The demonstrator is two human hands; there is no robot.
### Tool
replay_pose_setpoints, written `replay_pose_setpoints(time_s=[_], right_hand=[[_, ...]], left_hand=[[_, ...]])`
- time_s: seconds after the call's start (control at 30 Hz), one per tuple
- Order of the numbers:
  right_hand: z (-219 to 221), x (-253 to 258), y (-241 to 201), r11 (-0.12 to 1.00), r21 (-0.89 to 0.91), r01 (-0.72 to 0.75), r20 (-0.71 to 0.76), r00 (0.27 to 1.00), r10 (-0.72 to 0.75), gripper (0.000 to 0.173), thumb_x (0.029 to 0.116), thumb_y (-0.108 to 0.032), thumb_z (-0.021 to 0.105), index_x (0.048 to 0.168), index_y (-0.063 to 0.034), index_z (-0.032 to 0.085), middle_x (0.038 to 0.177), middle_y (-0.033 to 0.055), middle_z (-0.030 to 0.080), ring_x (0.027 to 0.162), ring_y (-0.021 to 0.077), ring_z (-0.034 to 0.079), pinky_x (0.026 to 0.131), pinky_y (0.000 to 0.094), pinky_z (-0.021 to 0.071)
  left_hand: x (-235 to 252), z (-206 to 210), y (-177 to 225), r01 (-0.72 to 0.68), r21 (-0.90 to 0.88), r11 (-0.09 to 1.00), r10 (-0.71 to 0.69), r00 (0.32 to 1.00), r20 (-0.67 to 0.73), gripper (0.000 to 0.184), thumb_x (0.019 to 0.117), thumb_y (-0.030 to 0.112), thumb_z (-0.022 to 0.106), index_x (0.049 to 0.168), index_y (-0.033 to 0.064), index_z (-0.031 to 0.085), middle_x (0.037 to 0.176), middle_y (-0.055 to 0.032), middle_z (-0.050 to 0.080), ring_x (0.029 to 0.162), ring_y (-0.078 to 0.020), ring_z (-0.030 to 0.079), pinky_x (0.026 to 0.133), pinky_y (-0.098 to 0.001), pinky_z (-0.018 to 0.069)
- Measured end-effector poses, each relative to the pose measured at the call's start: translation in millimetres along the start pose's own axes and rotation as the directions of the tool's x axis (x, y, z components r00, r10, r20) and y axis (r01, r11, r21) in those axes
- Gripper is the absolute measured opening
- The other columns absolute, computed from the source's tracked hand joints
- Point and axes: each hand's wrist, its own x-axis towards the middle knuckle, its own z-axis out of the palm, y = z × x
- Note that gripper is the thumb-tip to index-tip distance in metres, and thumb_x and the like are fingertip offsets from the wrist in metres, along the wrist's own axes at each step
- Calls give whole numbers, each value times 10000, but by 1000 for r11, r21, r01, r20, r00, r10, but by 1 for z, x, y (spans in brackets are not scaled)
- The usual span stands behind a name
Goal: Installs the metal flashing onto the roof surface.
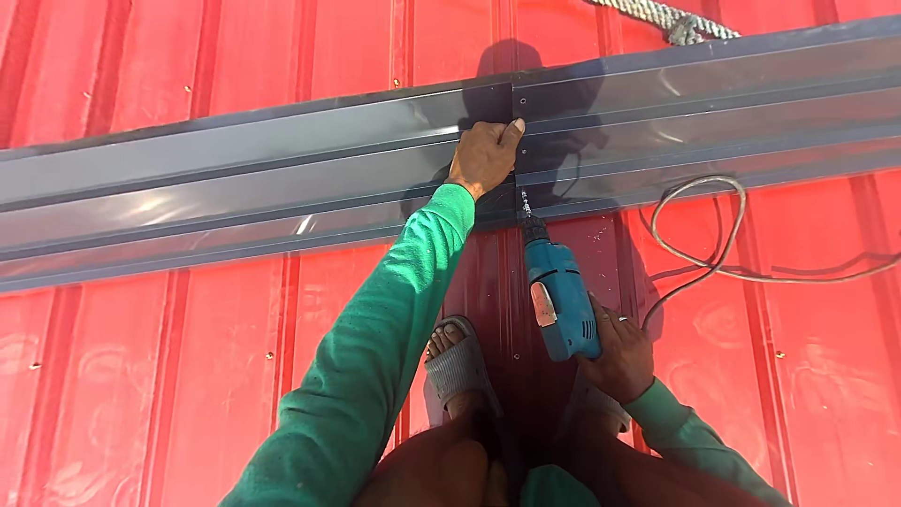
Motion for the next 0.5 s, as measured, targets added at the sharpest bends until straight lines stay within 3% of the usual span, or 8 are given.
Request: replay_pose_setpoints(time_s=[0.13, 0.27, 0.37, 0.43, 0.5], right_hand=[[5, -3, -5, 996, 67, -59, -13, 998, 60, 784, 758, -427, 678, 1355, 74, 604, 1088, 174, 757, 924, 309, 743, 772, 464, 589], [7, 3, -18, 965, 195, -174, 7, 984, 176, 762, 743, -357, 717, 1347, 92, 592, 1085, 196, 744, 935, 323, 739, 777, 493, 600], [9, 8, -27, 967, 165, -196, 19, 981, 196, 784, 717, -349, 730, 1352, 89, 588, 1087, 196, 742, 920, 337, 737, 756, 515, 590], [10, 10, -33, 967, 145, -209, 40, 978, 205, 806, 716, -352, 739, 1369, 89, 571, 1112, 196, 738, 945, 348, 735, 778, 528, 586], [12, 12, -37, 965, 153, -214, 56, 977, 208, 818, 721, -344, 755, 1382, 96, 555, 1136, 208, 732, 970, 360, 731, 801, 547, 580]], left_hand=[[1, 0, -1, -3, 7, 1000, 3, 1000, 2, 564, 1104, 457, 373, 819, 74, 673, 778, -55, 717, 743, -159, 703, 710, -422, 543], [2, 0, -4, -37, 42, 998, 38, 999, -5, 565, 1104, 454, 354, 862, 69, 690, 829, -79, 732, 823, -203, 728, 782, -489, 557], [-2, 0, -7, -81, 56, 995, 80, 996, 28, 596, 1105, 481, 319, 873, 66, 678, 836, -90, 701, 830, -226, 691, 772, -512, 513], [-7, -1, -10, -145, 32, 989, 142, 988, 65, 566, 1085, 512, 385, 889, 65, 672, 805, -75, 661, 780, -202, 649, 739, -473, 497], [-8, -1, -13, -204, 27, 979, 201, 976, 88, 495, 1019, 531, 558, 918, 59, 666, 790, -60, 659, 738, -174, 639, 725, -439, 524]])
